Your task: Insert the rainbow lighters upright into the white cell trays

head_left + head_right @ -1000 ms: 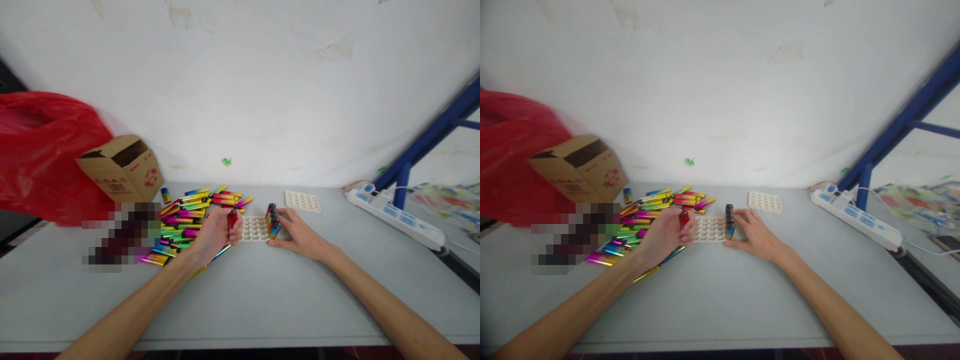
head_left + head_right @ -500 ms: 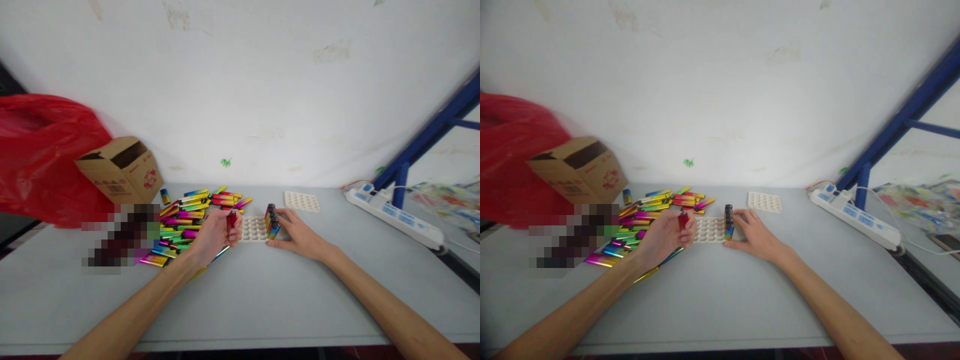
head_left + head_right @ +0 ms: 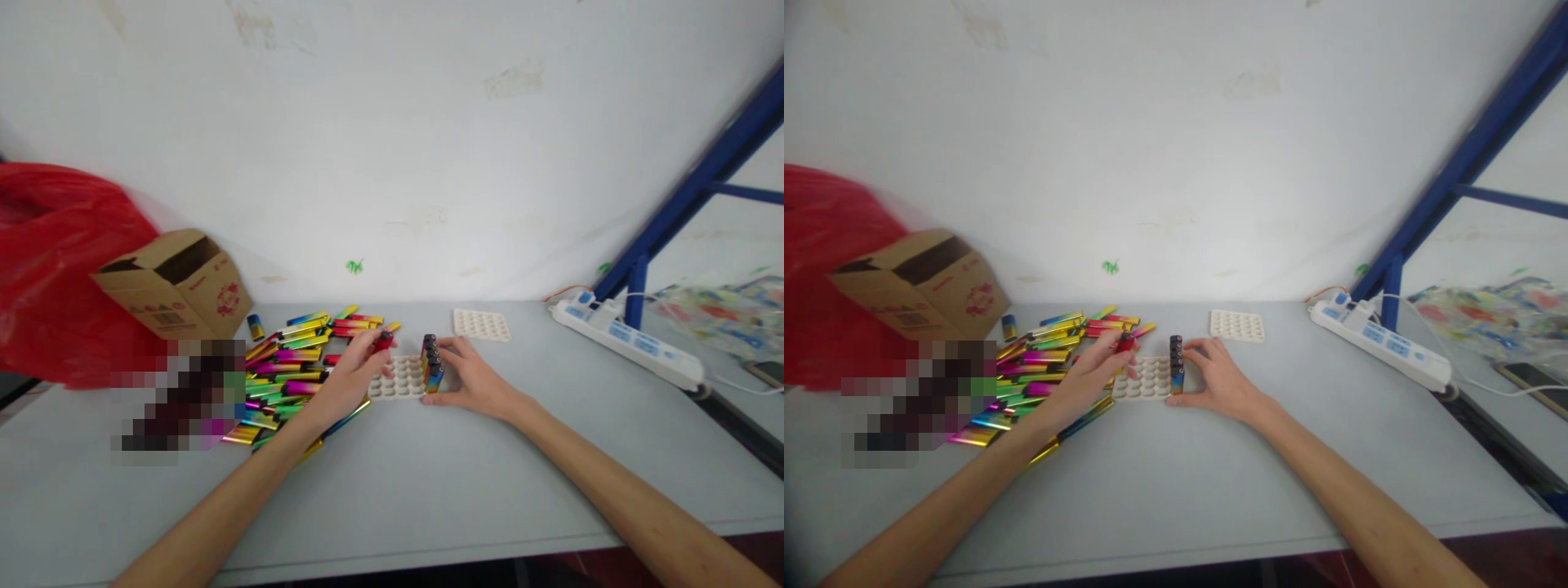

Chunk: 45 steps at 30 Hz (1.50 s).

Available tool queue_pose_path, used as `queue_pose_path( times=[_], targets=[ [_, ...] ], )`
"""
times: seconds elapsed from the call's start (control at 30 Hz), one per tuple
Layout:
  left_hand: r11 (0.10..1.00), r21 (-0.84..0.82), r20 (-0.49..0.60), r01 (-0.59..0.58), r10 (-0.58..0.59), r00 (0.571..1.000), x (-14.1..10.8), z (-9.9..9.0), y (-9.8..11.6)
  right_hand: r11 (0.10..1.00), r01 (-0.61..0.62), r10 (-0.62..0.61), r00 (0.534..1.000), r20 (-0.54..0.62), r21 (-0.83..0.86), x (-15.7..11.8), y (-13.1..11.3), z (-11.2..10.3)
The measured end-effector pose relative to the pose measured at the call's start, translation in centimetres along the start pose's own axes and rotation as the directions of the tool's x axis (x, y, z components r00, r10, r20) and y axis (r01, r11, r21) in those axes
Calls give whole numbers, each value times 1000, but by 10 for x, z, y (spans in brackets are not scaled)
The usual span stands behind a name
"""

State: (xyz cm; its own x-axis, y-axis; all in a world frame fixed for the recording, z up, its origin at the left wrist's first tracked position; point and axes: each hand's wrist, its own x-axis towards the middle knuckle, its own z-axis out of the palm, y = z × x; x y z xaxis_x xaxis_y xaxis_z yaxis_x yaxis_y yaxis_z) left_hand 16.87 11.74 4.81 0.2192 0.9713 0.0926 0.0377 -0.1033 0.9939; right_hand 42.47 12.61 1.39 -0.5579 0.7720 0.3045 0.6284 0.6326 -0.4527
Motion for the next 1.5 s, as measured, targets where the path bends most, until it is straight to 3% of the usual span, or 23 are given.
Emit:
queue_pose_path(
  times=[0.1,0.3,0.53,0.8,1.0,1.1,1.27,1.4,1.5],
  targets=[
    [989,82,40,-125,122,992,7,1,-3,1000,3,-3,1000,2,15,0,-1,0],
    [944,223,131,-245,220,967,14,3,-19,999,22,-22,1000,-8,29,0,0,1],
    [882,378,180,-281,228,957,19,8,-17,999,42,-41,999,-15,22,0,1,2],
    [849,442,210,-290,216,953,22,14,-15,999,40,-40,999,-1,9,0,2,2],
    [682,653,248,-329,218,944,23,16,-21,999,42,-42,999,11,-9,-1,2,1],
    [644,676,260,-359,247,933,21,13,-20,999,42,-42,999,19,-7,-1,1,0],
    [580,714,232,-392,332,914,12,-12,2,999,54,-54,998,26,-3,-1,1,-1],
    [521,792,226,-318,234,946,7,-52,22,999,47,-47,998,30,0,-1,2,-1],
    [398,877,212,-269,183,960,10,-80,20,999,36,-36,998,43,-2,-1,2,-1]
  ],
)
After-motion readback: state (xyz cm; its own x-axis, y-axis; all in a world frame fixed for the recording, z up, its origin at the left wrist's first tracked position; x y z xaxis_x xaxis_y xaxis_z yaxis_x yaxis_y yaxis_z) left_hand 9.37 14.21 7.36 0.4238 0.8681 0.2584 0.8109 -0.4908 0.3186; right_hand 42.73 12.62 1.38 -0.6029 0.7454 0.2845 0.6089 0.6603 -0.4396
